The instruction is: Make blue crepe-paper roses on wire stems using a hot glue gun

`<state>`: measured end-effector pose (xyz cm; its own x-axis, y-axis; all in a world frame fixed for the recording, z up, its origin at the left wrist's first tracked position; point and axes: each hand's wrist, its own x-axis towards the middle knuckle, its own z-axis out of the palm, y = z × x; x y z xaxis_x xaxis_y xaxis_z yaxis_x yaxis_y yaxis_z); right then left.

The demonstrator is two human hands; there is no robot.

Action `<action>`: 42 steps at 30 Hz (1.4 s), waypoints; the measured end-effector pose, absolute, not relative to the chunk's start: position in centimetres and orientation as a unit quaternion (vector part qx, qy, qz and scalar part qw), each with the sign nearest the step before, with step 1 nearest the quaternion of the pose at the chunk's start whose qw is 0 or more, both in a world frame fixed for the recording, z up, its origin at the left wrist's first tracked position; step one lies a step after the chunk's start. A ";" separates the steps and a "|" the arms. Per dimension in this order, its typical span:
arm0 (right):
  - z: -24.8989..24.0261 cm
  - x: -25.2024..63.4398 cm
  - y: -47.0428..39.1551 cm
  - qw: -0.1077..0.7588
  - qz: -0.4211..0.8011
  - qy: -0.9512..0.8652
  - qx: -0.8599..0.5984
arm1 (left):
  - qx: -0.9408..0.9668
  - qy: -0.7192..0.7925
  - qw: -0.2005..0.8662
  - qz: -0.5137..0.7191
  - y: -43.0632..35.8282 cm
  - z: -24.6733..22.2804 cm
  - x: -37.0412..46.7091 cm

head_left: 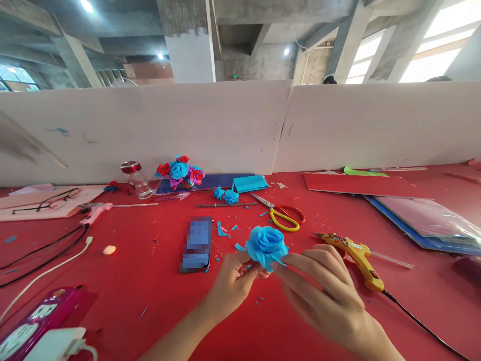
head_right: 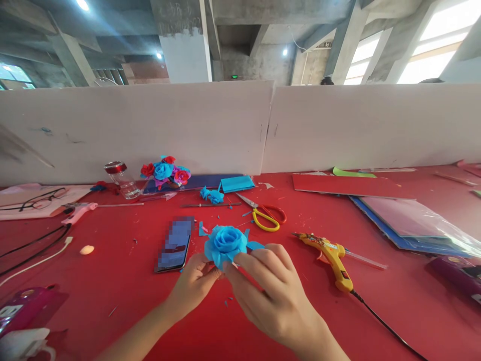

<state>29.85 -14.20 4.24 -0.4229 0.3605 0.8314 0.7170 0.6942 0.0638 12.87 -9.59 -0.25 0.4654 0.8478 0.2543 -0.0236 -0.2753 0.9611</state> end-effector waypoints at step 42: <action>5.3 28.4 -15.3 0.455 0.174 -0.685 -0.542 | 0.850 0.240 0.060 0.466 -8.2 -1.6 11.0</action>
<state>28.43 -15.33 5.31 0.0020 0.9003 0.4352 0.5837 0.3523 -0.7315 11.04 -8.18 -1.62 0.4516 0.4632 0.7626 0.3511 -0.8780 0.3254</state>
